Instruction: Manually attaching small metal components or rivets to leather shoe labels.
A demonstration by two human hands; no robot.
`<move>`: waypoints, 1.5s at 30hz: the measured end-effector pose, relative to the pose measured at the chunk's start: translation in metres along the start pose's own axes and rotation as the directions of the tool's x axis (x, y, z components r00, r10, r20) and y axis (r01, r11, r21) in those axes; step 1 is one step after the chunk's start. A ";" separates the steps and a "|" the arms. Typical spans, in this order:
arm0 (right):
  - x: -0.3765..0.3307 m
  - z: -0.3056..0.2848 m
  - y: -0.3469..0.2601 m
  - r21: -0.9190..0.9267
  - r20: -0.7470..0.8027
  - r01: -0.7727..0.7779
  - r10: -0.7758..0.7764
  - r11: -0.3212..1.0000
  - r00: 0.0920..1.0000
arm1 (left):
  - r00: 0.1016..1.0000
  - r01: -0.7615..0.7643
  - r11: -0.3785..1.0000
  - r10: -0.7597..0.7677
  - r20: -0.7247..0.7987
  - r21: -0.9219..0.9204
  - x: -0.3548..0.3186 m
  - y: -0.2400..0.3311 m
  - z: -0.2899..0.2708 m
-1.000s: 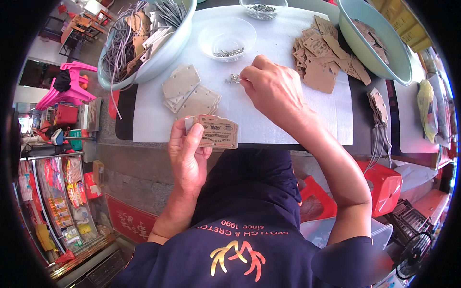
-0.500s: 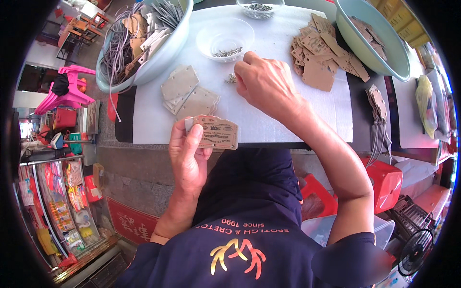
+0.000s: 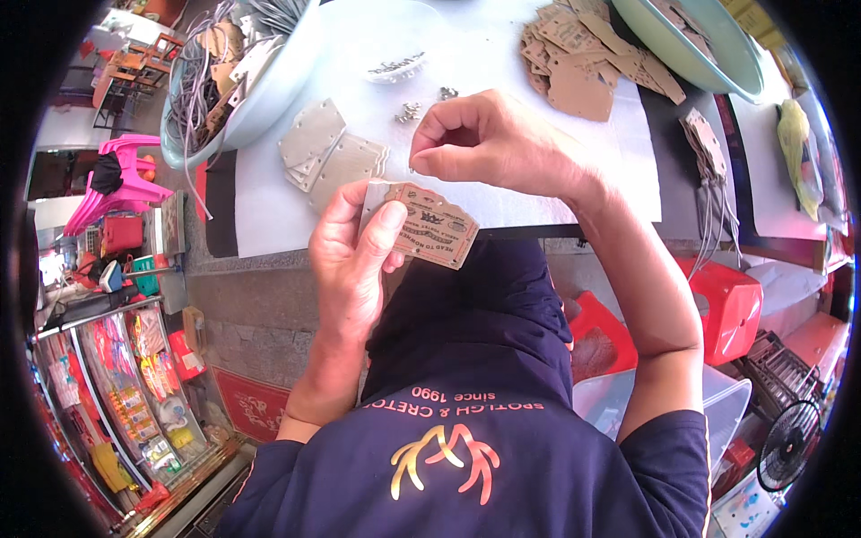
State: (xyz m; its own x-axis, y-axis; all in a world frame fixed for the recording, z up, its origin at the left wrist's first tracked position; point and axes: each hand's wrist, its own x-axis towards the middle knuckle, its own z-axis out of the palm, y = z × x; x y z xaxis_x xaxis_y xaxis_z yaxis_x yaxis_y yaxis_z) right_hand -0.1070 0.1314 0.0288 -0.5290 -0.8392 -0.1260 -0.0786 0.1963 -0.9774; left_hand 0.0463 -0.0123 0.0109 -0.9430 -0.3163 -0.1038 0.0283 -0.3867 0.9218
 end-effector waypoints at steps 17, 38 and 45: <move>-0.015 -0.020 0.023 0.201 0.257 -0.071 0.017 0.977 0.966 | 0.977 -0.030 0.995 0.009 0.213 0.093 0.000 -0.001 0.017; -0.027 -0.019 0.014 0.237 0.241 -0.130 0.071 0.963 0.968 | 0.958 -0.010 0.978 -0.050 0.282 0.207 0.005 -0.003 0.016; -0.033 -0.023 0.013 0.290 0.242 -0.138 0.067 0.947 0.968 | 0.966 -0.024 0.978 -0.030 0.256 0.207 0.007 -0.003 0.018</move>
State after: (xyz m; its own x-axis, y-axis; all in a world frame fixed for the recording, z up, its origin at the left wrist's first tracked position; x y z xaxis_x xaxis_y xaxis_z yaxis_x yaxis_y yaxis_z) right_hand -0.1096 0.1732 0.0237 -0.3129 -0.9220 -0.2282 0.2435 0.1544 -0.9575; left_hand 0.0338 0.0026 0.0146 -0.9969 -0.0720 -0.0325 -0.0182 -0.1913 0.9814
